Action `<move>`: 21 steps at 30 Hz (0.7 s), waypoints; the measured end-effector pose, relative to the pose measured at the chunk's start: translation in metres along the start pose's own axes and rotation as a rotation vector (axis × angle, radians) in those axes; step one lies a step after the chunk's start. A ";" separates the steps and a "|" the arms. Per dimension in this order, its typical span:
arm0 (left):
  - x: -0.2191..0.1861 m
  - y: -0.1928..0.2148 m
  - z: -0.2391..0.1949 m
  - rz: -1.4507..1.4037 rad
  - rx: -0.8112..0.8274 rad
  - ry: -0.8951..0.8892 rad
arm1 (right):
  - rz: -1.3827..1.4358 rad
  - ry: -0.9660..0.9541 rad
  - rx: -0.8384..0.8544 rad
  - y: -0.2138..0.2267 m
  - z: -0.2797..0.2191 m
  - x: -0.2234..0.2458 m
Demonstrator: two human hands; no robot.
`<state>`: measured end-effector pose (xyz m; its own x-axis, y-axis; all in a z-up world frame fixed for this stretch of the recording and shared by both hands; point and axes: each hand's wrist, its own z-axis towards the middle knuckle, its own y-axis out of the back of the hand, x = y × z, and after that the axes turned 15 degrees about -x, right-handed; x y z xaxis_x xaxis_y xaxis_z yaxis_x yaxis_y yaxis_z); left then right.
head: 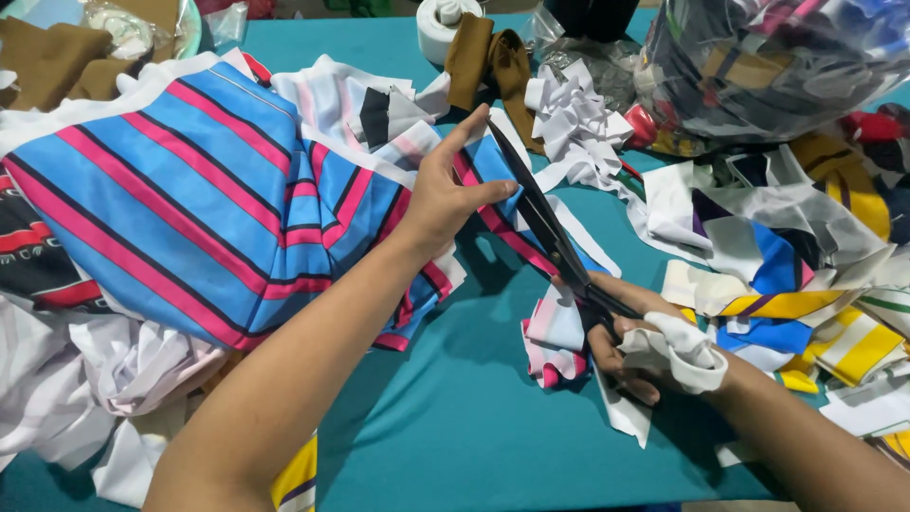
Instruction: Cutting and sorting colorful fabric scraps on a work table using scissors
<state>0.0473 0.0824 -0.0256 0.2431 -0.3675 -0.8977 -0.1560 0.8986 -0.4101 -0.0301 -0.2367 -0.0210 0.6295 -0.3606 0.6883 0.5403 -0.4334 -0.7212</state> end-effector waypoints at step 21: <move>-0.008 -0.008 -0.006 0.036 0.023 0.051 | -0.439 0.140 -0.410 -0.006 0.003 -0.014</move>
<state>0.0411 0.0769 -0.0166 0.1881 -0.3461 -0.9191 -0.1413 0.9166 -0.3741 -0.0406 -0.2263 -0.0269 0.3026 -0.1693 0.9380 0.4566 -0.8381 -0.2986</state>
